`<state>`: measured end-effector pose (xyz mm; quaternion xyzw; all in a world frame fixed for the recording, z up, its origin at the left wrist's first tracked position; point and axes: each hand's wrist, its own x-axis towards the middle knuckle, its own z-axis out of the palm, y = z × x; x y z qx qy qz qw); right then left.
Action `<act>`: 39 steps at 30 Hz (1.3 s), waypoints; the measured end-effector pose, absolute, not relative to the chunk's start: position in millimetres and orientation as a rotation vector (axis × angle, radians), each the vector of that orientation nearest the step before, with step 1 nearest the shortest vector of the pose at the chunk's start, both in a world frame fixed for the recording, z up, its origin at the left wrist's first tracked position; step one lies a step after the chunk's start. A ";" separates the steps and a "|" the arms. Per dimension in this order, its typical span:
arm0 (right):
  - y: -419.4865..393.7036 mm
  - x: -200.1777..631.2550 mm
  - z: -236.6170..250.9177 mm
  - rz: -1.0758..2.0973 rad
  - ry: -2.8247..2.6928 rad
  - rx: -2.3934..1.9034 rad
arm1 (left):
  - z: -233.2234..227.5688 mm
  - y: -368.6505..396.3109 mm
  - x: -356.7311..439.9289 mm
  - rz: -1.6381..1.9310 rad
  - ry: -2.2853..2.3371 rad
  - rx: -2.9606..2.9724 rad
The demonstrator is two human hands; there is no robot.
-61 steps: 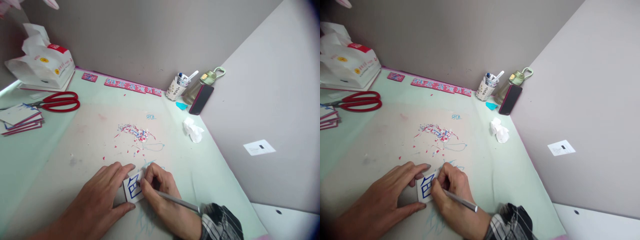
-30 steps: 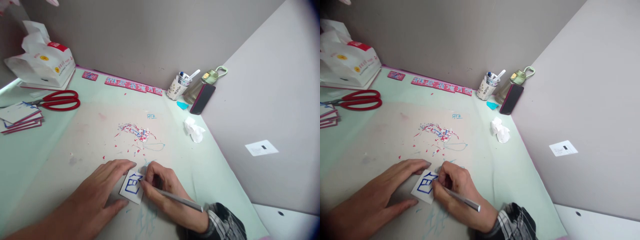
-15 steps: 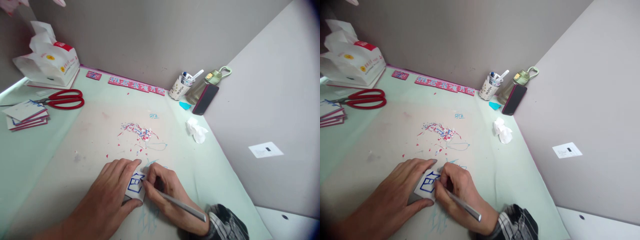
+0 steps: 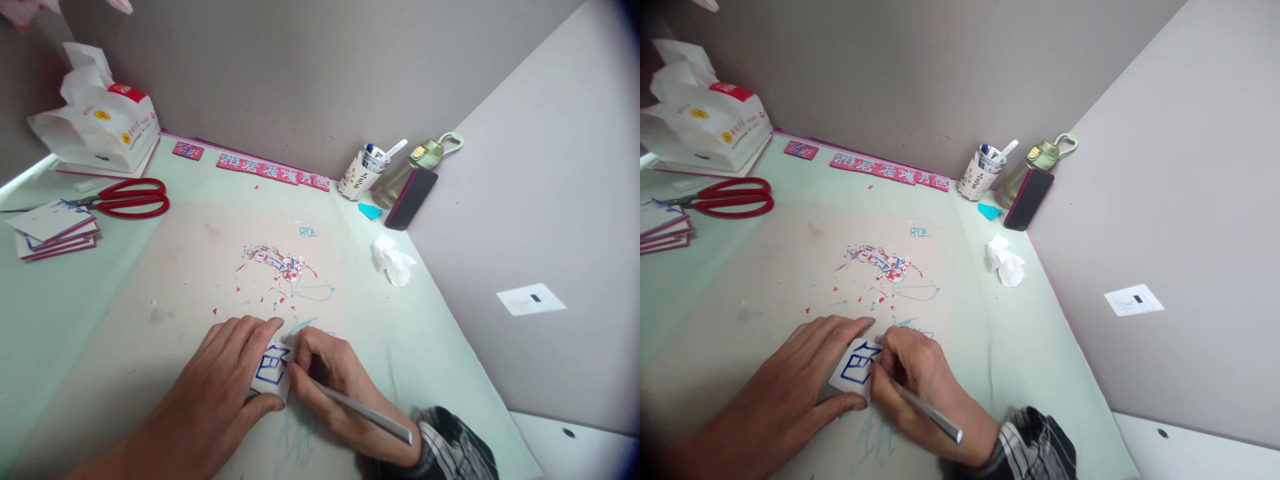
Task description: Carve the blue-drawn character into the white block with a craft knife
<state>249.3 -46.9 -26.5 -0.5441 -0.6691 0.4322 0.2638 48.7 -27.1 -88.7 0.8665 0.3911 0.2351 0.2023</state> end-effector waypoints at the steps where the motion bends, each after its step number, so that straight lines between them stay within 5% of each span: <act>1: -47.0 249.3 -26.4 1.163 -1.815 -1.472 | -88.5 -26.7 48.6 0.657 1.092 2.420; 39: -39.6 263.5 -35.8 1.400 -1.612 -1.359 | -86.5 -18.9 44.2 0.679 1.118 2.368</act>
